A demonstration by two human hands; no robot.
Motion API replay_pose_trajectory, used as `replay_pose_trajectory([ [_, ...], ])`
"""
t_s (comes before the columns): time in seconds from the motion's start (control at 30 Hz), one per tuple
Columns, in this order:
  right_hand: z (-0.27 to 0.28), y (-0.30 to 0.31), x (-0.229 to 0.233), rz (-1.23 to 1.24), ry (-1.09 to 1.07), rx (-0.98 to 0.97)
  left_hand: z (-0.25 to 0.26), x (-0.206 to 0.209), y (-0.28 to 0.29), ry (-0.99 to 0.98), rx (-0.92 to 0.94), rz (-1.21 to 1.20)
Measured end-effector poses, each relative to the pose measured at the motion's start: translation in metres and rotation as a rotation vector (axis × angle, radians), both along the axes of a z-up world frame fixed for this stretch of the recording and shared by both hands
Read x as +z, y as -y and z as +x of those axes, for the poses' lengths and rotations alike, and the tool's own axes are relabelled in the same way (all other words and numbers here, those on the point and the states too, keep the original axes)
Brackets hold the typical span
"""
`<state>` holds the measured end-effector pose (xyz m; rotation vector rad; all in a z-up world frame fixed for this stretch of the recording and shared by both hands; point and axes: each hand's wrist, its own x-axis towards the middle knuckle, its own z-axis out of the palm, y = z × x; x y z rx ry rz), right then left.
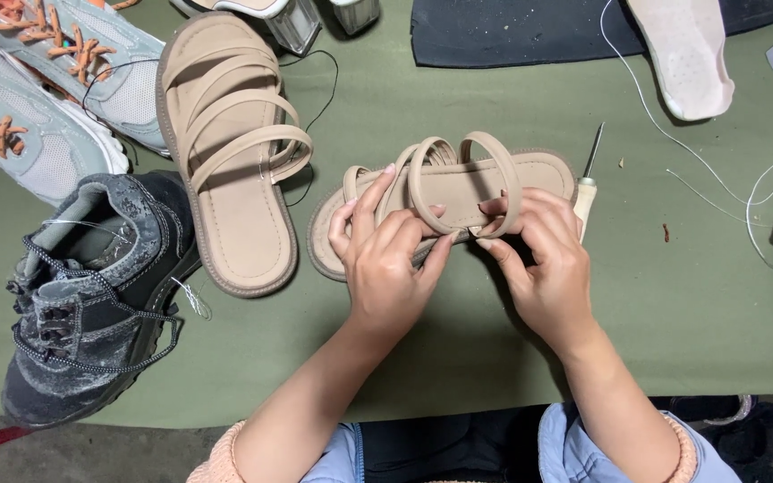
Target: The person is repairing a pair of beige platform sandals. They use a stitching awl to pierce holes along the edge of the sole and then thread a needle with white thread to sew the sole to the upper straps.
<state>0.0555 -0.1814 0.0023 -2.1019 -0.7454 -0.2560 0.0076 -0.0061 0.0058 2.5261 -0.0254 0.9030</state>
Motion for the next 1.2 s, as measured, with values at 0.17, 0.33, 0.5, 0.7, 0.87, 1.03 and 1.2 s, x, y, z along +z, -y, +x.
replay_pose_trajectory([
  [0.17, -0.001, 0.001, -0.012, 0.029, 0.134, -0.014, -0.001, 0.0, -0.001, 0.002, -0.002, 0.007],
  [0.33, 0.001, -0.005, -0.011, 0.022, 0.251, -0.012, -0.001, -0.002, -0.001, 0.005, -0.01, 0.001],
  [0.5, -0.001, -0.007, -0.017, -0.043, 0.342, -0.078, -0.002, -0.003, -0.002, -0.02, -0.031, 0.01],
  [0.7, -0.003, 0.0, -0.004, -0.007, 0.208, 0.0, -0.003, -0.002, -0.003, -0.007, -0.026, 0.0],
  [0.87, -0.004, 0.022, 0.0, -0.029, 0.162, -0.272, -0.001, -0.005, -0.004, 0.011, -0.013, -0.005],
  [1.03, -0.001, 0.042, 0.001, -0.222, -0.107, -0.436, -0.003, -0.005, 0.001, -0.01, 0.071, -0.05],
  [1.2, -0.004, 0.052, -0.006, -0.271, -0.267, -0.351, -0.004, -0.008, 0.001, 0.237, 0.057, 0.201],
])
